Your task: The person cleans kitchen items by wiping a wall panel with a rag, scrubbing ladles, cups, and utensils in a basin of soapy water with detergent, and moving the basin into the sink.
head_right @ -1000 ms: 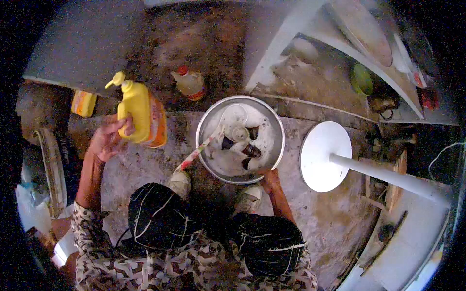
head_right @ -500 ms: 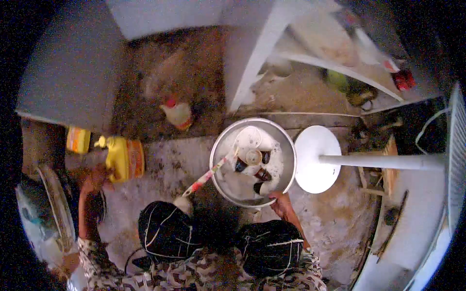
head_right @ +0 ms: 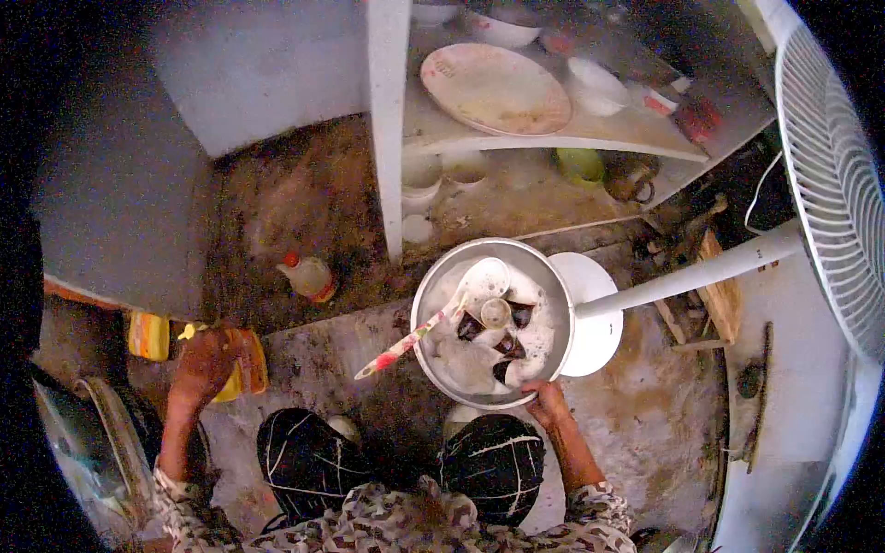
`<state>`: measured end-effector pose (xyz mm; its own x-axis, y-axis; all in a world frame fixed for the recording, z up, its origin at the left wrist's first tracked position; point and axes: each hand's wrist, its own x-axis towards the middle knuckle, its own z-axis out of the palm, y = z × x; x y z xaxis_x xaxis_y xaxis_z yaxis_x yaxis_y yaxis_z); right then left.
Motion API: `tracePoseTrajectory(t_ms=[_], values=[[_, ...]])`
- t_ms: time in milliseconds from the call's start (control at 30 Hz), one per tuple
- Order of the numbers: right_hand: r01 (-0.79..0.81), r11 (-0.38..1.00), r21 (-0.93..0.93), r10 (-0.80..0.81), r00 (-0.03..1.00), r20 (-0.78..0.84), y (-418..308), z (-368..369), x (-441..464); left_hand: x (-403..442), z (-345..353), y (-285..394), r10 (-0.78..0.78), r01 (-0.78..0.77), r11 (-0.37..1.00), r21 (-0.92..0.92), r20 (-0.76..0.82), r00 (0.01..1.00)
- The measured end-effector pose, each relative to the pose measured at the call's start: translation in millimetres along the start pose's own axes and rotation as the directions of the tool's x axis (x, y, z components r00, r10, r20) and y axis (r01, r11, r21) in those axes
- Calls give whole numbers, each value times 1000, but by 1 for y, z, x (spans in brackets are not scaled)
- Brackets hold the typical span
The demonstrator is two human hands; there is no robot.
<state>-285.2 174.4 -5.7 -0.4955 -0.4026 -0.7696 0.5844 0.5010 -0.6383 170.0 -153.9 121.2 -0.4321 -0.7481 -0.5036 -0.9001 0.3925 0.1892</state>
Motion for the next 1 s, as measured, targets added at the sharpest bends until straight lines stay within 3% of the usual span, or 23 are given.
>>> tracePoseTrajectory(t_ms=[67,133,200,267,300,333,367,467,567,600,733,800,867,900,1000], values=[[66,997,-41,-68,996,-59,-29,40,-33,30,16,16,326,-311,945,-102,202,924],[19,994,-109,-27,997,-74,-40,45,-29,63,44,46,499,-418,854,-310,257,827],[32,991,-131,-41,997,-68,-24,19,-11,99,67,79,707,-292,596,-748,315,633],[73,990,-124,-83,993,-79,-19,11,-3,108,84,124,752,-337,522,-784,236,616],[78,989,-124,-92,990,-109,-33,22,-12,115,96,144,760,-174,473,-864,299,577],[-16,958,-285,-7,997,-81,-46,19,-17,125,113,163,776,0,412,-911,351,525],[21,962,-273,-44,996,-76,-49,20,-17,135,127,177,794,175,356,-918,396,461],[81,959,-271,-105,992,-76,-50,24,-21,151,170,196,676,415,253,-874,467,570],[94,959,-266,-129,985,-117,-51,26,-16,169,219,208,636,467,138,-874,439,635],[116,964,-238,-158,973,-166,-43,23,-14,161,199,207,616,472,198,-859,483,622],[122,973,-194,-157,971,-180,-50,35,-28,164,210,200,682,577,20,-817,433,590],[122,972,-202,-161,968,-191,-59,45,-42,148,207,193,695,334,-20,-942,227,682],[165,949,-269,-223,954,-199,-63,51,-47,145,196,202,590,632,-209,-746,419,690],[187,936,-298,-252,947,-198,-66,51,-47,148,206,204,559,637,-196,-746,449,698],[-177,767,-617,-16,956,-294,-90,47,-55,142,241,204,447,624,-178,-760,503,740]])
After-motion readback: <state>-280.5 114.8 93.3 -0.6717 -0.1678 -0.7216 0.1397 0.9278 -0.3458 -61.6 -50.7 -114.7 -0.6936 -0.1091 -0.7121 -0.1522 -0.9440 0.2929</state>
